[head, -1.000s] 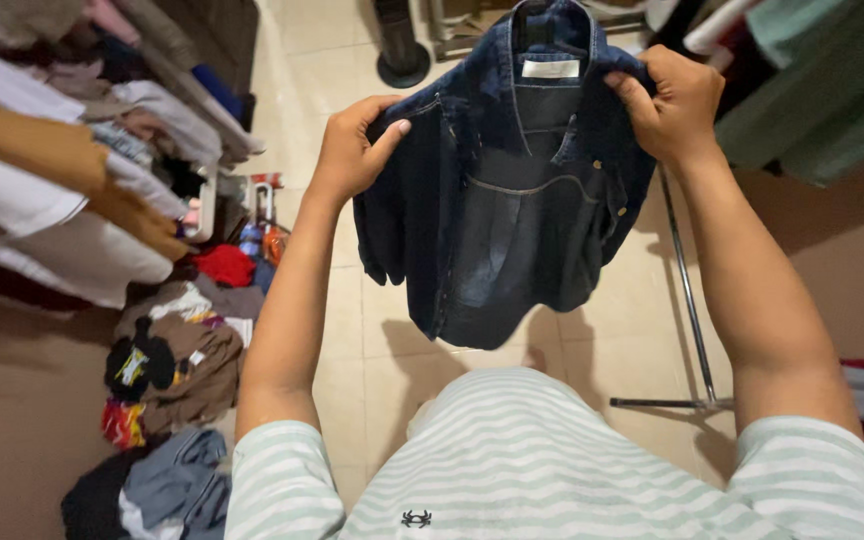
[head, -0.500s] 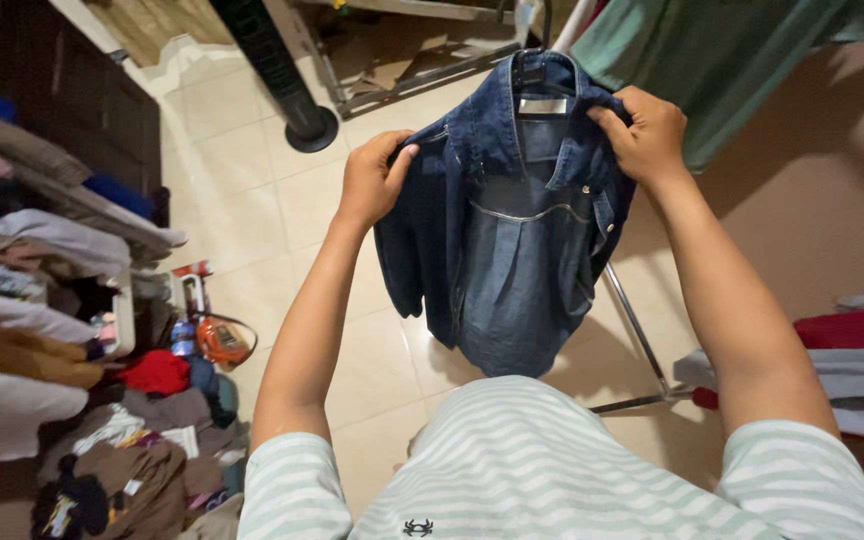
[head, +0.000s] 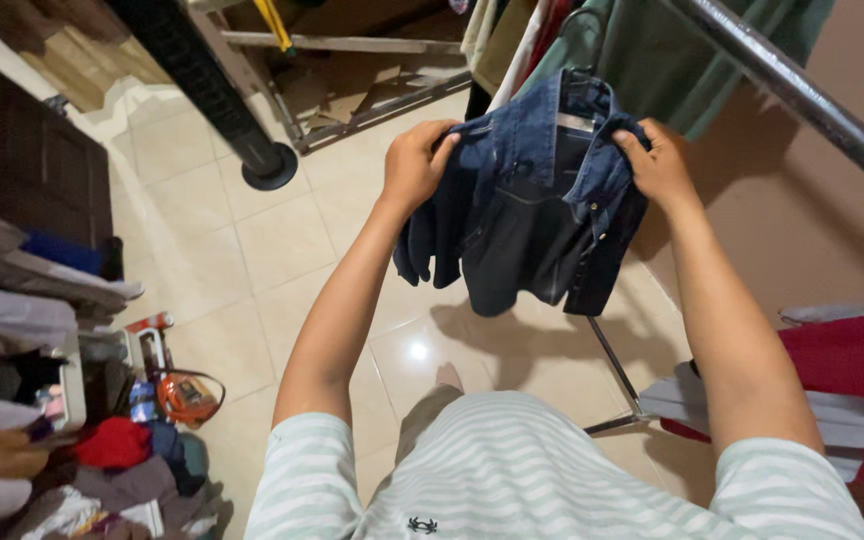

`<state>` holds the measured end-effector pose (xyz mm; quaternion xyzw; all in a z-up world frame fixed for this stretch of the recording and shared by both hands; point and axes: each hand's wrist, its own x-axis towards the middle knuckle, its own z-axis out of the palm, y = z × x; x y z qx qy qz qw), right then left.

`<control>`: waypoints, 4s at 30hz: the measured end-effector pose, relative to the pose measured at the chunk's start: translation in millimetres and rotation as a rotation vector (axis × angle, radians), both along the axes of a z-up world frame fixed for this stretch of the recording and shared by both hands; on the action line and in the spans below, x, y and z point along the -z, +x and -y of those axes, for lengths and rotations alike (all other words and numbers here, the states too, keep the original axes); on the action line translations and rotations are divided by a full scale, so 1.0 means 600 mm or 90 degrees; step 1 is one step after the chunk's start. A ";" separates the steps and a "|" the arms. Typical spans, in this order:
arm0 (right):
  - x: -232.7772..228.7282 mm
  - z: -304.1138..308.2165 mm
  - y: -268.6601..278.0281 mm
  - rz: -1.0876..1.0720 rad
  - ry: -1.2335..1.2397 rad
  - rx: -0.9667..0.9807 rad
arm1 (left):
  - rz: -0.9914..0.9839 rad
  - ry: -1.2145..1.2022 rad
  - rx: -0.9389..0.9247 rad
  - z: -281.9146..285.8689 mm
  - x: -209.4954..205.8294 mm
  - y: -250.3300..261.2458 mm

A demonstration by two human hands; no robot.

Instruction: The person picks up clothes from a pile on the floor, places them on hangers, and hangs them on a metal clothing rack. They handle a green t-shirt, a red and white polo shirt, and a denim jacket, buttoning the jacket before hanging it.

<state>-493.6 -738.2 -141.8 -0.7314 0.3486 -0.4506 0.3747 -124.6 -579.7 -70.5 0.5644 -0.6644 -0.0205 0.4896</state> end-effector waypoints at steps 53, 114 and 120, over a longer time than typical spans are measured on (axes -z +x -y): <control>-0.201 0.087 0.132 -0.782 -0.673 -0.026 | 0.889 -0.142 -0.034 0.289 -0.044 -0.060; -0.222 0.105 0.174 -0.225 -0.229 -0.195 | 0.306 -0.076 0.288 0.268 -0.096 -0.050; -0.236 0.086 0.170 -0.260 -0.065 -0.163 | 0.248 -0.040 0.268 0.264 -0.086 -0.056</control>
